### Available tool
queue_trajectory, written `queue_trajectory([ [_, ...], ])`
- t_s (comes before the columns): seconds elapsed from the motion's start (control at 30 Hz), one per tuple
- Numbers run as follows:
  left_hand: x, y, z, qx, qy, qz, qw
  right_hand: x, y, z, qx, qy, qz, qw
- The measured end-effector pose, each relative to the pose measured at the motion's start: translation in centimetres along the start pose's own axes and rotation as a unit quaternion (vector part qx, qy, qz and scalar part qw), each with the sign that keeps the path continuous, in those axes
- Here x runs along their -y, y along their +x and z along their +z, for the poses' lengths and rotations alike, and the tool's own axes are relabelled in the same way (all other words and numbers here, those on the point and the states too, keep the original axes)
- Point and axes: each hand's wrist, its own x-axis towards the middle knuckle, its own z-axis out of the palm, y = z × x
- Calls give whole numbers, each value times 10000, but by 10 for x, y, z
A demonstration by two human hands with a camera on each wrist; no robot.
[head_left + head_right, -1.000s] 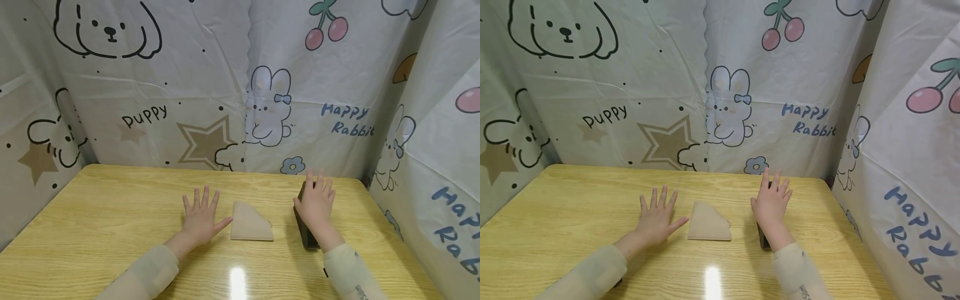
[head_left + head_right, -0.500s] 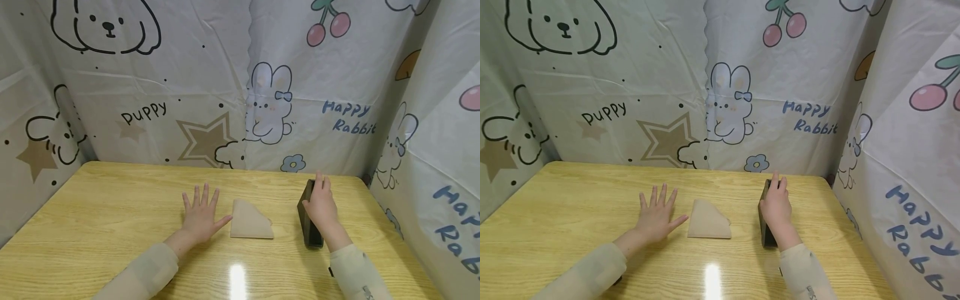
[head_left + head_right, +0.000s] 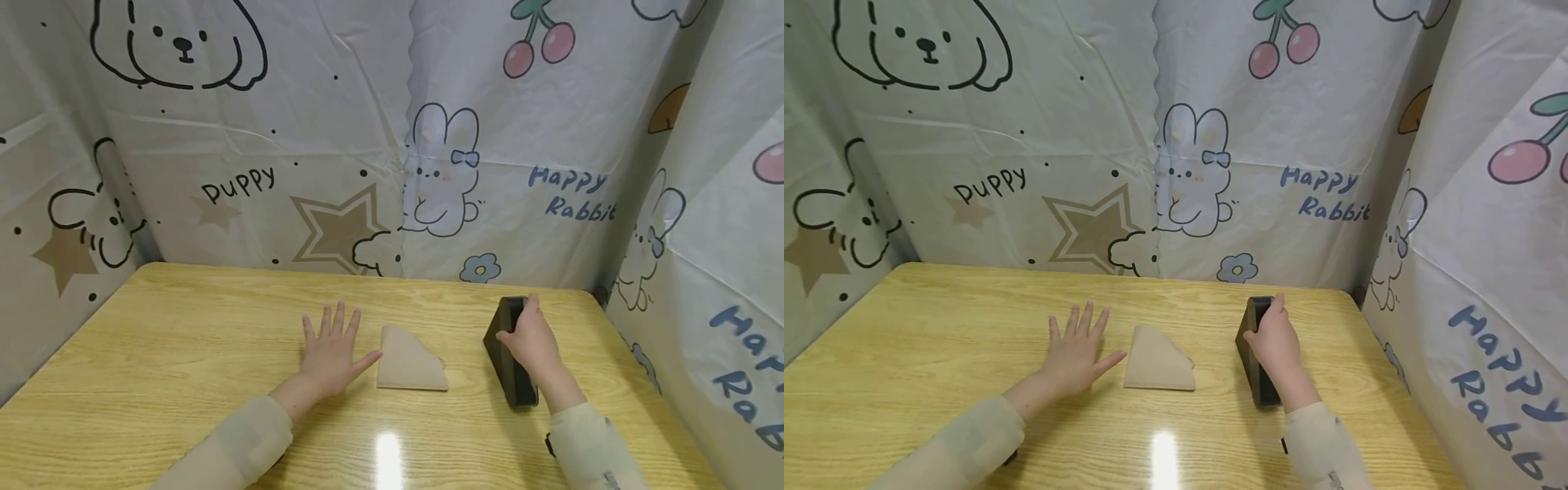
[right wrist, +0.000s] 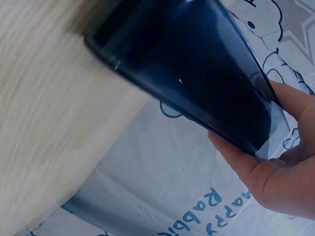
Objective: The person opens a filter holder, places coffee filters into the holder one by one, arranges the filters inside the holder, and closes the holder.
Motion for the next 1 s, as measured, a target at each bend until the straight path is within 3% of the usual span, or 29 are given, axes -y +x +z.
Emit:
queue_trajectory([
  [0.33,-10,-2,-4,60,-286,-20,9996,-1,-3,-9,793,-63,-43,9968],
  [0.7,-26,-9,-7,151,-392,235,9988,6,-20,-20,1293,-835,-470,9870],
  [1.0,-44,-15,-13,162,-490,604,9968,10,-37,-28,1772,-420,-1002,9782],
])
